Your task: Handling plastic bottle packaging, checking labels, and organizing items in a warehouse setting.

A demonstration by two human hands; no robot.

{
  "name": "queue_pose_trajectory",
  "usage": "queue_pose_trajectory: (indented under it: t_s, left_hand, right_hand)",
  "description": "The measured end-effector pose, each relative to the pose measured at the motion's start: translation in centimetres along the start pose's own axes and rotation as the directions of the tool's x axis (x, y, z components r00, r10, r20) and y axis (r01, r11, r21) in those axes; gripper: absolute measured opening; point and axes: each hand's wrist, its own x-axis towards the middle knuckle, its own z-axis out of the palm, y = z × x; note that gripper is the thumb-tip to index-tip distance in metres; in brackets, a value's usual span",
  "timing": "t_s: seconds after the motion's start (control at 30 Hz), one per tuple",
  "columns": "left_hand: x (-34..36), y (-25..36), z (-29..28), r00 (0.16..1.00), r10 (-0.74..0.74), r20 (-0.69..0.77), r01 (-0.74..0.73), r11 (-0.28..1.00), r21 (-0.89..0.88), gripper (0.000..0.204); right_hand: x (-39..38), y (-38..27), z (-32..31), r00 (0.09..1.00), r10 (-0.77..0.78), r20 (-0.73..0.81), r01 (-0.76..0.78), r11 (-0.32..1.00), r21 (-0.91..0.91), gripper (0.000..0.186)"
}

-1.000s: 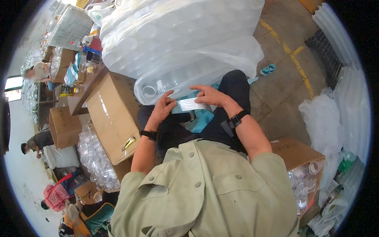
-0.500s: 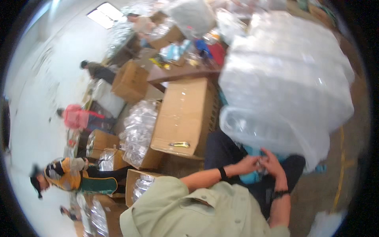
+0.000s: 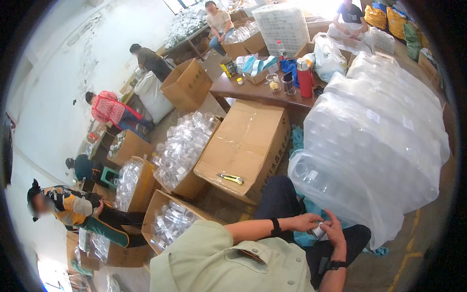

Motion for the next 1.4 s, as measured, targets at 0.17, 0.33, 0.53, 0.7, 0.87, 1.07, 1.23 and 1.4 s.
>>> queue_pose_trajectory:
  t_s: [0.17,0.33,0.53,0.7,0.87,1.07,1.23,1.4]
  left_hand:
    - [-0.4,-0.5,0.0,0.999,-0.021,-0.05,0.018,0.999,-0.049,0.049]
    - [1.0,-4.1,-4.3,0.964,0.055,-0.26,-0.025,0.993,0.118,0.05]
    - [0.9,-0.7,-11.8,0.87,0.079,-0.487,0.119,0.924,0.363,0.048]
    - [7.6,0.8,-11.8,0.875,0.314,-0.367,0.006,0.752,0.659,0.052]
    - [12.3,-0.5,-12.1,0.837,0.448,-0.315,-0.044,0.629,0.776,0.062]
    - [15.4,-3.1,-12.7,0.808,0.504,-0.304,0.034,0.476,0.879,0.07]
    - [17.1,-3.2,-11.6,0.841,0.391,-0.375,0.178,0.454,0.873,0.073]
    - [18.2,-2.8,-11.8,0.849,0.361,-0.386,0.215,0.432,0.876,0.072]
  right_hand:
    - [-0.8,0.9,-0.3,0.998,0.002,-0.055,0.001,0.998,0.059,0.075]
    - [-2.8,2.1,-1.6,0.974,-0.045,-0.222,0.074,0.99,0.122,0.073]
    - [-2.0,-1.2,-1.1,0.982,-0.072,-0.177,0.088,0.993,0.084,0.068]
    - [-3.5,-1.2,-2.0,0.98,-0.04,-0.195,0.059,0.994,0.094,0.071]
    - [-4.3,-0.6,-2.4,0.986,-0.037,-0.16,0.06,0.989,0.139,0.073]
    - [-4.8,-0.8,-2.8,0.994,-0.024,-0.107,0.039,0.989,0.14,0.075]
    - [-4.7,-0.5,-3.2,0.989,-0.09,-0.119,0.11,0.98,0.167,0.075]
    - [-4.1,-0.3,-3.3,0.989,-0.127,-0.079,0.141,0.966,0.217,0.077]
